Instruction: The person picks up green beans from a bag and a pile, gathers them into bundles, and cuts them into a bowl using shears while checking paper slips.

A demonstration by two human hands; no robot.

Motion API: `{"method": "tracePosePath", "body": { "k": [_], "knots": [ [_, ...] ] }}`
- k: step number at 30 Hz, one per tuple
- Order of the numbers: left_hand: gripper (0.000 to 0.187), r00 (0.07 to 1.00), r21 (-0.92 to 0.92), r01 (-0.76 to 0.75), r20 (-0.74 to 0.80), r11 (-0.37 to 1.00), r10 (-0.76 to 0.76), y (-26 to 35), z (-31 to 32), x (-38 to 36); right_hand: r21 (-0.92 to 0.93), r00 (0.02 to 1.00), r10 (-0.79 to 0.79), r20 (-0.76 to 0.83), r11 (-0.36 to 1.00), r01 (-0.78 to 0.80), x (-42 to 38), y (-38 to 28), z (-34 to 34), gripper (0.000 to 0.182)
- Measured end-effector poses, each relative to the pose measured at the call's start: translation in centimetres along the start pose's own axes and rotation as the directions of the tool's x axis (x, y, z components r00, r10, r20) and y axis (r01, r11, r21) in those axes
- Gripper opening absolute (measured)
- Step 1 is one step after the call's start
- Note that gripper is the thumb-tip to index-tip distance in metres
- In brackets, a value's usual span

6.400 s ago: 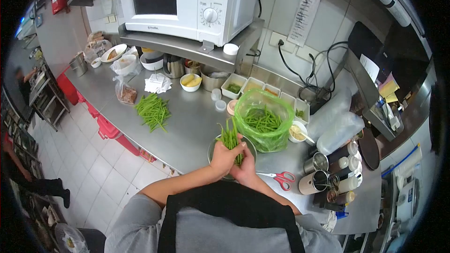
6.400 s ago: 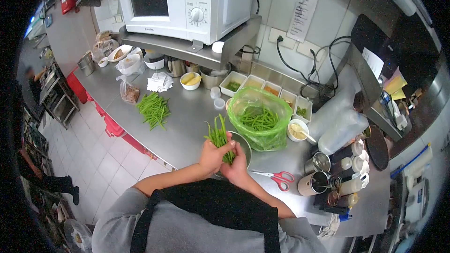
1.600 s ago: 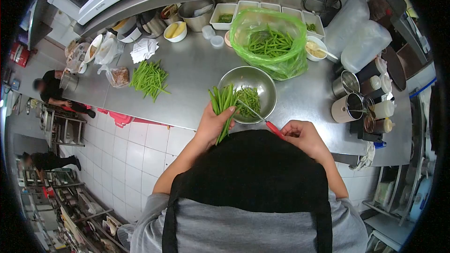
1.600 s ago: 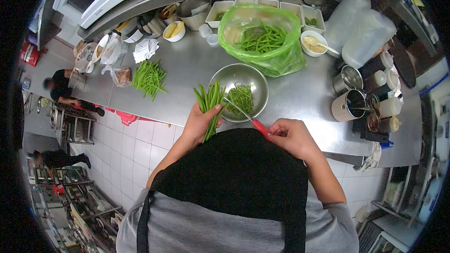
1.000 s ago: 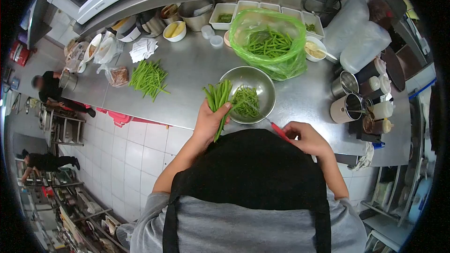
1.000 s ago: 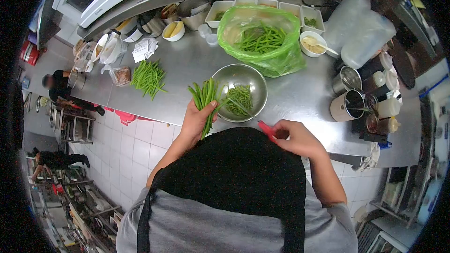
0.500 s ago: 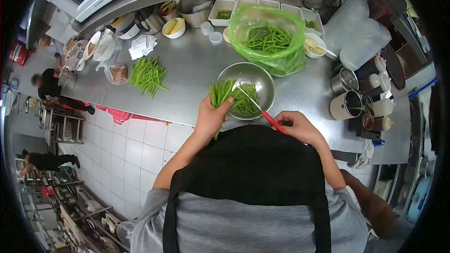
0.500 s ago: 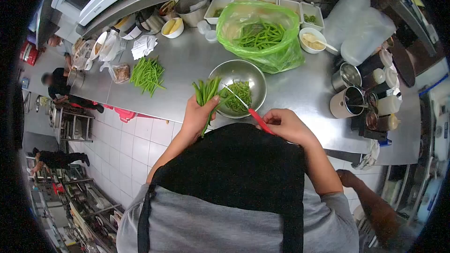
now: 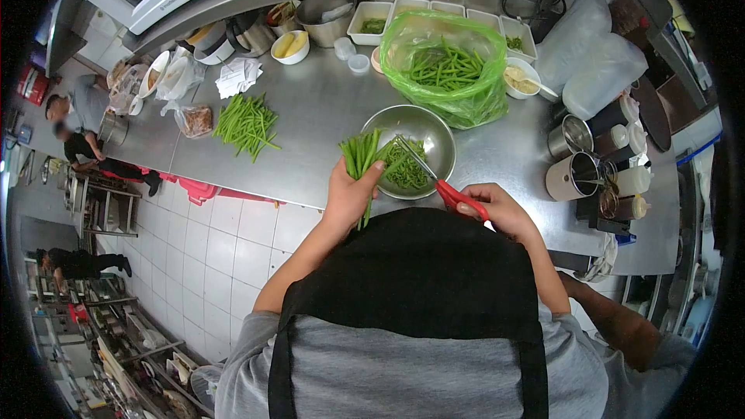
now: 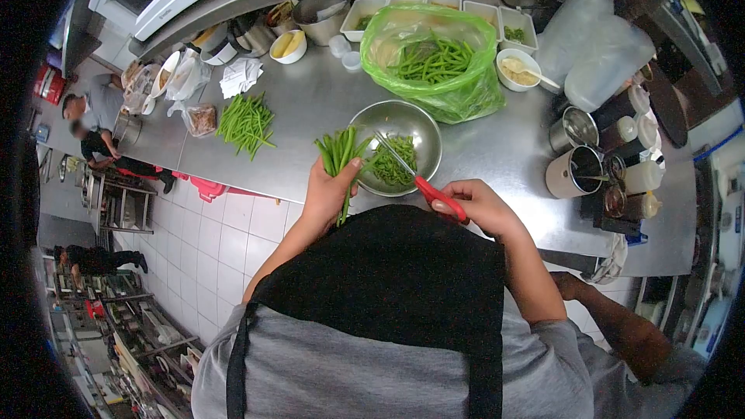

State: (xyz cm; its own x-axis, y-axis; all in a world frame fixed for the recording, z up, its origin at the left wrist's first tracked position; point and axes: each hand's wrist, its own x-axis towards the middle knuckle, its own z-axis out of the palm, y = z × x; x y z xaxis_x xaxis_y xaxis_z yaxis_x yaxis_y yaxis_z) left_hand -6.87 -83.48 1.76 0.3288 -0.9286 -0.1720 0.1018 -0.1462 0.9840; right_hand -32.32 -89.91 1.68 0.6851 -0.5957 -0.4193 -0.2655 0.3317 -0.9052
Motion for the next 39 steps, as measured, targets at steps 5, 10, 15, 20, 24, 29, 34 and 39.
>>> {"method": "tracePosePath", "body": {
  "k": [5, 10, 15, 20, 24, 29, 34, 39],
  "knots": [
    [0.015, 0.998, -0.062, 0.051, -0.029, 0.997, -0.052, 0.3, -0.3, 0.1, -0.035, 0.998, -0.049, 0.029, 0.998, 0.050, 0.1, -0.1, -0.1, 0.030],
    [0.018, 0.999, -0.003, 0.046, -0.006, 0.999, -0.046, 0.0, -0.4, 0.2, -0.058, 0.999, -0.052, -0.011, 0.997, 0.051, 0.5, -0.4, 0.3, 0.029],
    [0.020, 0.998, 0.013, 0.051, 0.029, 0.999, -0.051, -0.3, -0.3, 0.1, -0.117, 0.999, -0.023, -0.032, 0.993, 0.019, 0.7, -0.4, 0.3, 0.029],
    [0.020, 0.996, 0.094, 0.064, 0.063, 0.994, -0.070, -0.4, -0.3, 0.2, -0.121, 0.999, 0.000, -0.049, 0.993, -0.006, 0.6, -1.2, 0.6, 0.028],
    [0.020, 0.996, 0.110, 0.060, 0.057, 0.992, -0.066, -0.4, -0.4, 0.3, -0.102, 0.999, 0.006, -0.034, 0.995, -0.010, 0.9, -0.1, 0.1, 0.025],
    [0.019, 0.992, 0.060, 0.122, 0.011, 0.991, -0.123, -0.2, -0.9, 0.4, -0.183, 0.988, -0.040, -0.152, 0.983, 0.012, -0.9, -0.8, -0.4, 0.019],
    [0.018, 0.987, -0.081, 0.159, 0.023, 0.984, -0.158, -0.4, -1.1, 0.6, -0.265, 0.982, -0.104, -0.158, 0.962, 0.060, -3.1, -2.7, 1.0, 0.017],
    [0.019, 0.985, -0.081, 0.171, 0.041, 0.982, -0.168, -0.2, -0.6, 0.4, -0.376, 0.977, -0.147, -0.154, 0.923, 0.079, -1.7, -1.6, 1.9, 0.019]
  ]
}}
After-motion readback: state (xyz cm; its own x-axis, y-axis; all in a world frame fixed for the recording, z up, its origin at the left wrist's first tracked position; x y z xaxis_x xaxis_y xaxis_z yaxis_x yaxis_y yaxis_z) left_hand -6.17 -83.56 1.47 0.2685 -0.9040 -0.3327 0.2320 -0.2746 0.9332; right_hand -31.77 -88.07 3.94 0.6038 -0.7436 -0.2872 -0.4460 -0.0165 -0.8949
